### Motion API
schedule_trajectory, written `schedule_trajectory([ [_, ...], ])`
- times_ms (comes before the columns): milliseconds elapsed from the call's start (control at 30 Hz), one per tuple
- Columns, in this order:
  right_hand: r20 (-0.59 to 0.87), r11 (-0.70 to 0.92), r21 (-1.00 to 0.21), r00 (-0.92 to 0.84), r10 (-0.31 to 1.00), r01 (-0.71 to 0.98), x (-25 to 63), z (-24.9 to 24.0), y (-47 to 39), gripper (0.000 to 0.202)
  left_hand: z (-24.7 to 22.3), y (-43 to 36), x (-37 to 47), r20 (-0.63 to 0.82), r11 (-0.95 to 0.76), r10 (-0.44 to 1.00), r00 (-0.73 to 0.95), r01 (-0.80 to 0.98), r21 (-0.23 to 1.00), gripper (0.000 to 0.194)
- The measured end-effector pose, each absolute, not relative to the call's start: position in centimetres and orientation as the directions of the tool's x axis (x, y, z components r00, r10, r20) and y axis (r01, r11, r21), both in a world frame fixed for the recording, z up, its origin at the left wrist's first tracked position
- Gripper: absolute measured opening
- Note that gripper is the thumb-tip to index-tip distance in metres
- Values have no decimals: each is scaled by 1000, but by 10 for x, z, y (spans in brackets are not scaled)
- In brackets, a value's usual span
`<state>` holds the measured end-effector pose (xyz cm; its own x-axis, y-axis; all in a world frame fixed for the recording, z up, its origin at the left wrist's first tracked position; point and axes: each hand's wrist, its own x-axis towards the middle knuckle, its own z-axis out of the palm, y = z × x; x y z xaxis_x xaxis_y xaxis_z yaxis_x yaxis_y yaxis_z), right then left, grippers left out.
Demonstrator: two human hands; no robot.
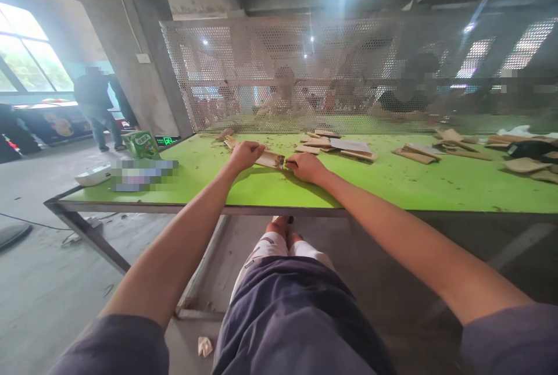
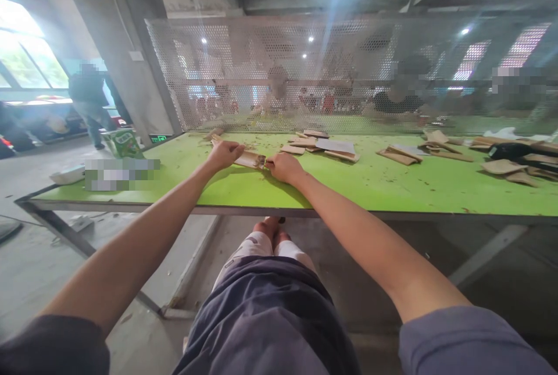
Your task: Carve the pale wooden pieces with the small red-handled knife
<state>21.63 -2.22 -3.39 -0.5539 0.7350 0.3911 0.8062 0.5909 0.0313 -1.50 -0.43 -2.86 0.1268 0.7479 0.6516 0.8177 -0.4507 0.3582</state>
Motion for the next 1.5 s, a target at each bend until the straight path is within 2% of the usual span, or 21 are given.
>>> schedule_trajectory([
  [367, 417, 484, -6, -437, 797, 875, 212, -40, -22, 36, -32, 2, -13, 541, -344, 838, 62, 831, 437, 37],
  [767, 447, 530, -57, -453, 772, 846, 223, -36, -9, 45, -34, -2, -14, 623, -437, 764, 169, 846, 307, 40],
  [900, 431, 554, -37, -487, 760, 832, 226, -34, -9, 44, -29, -6, -12, 670, -444, 729, 143, 843, 303, 33],
  [1033, 413, 566, -1, -515, 751, 825, 226, -33, -13, 42, -26, -5, -10, 661, -504, 720, 213, 815, 287, 25],
  [1200, 398, 561, 37, -527, 751, 827, 223, -34, -14, 43, -30, -1, -11, 522, -557, 773, 360, 779, 287, 21],
  [1367, 380, 546, 50, -522, 764, 836, 222, -33, -15, 44, -30, -1, -13, 313, -573, 817, 485, 747, 338, 29],
  [1500, 358, 554, 60, -536, 765, 830, 224, -31, -18, 44, -26, -4, -13, 278, -578, 816, 507, 736, 353, 35],
])
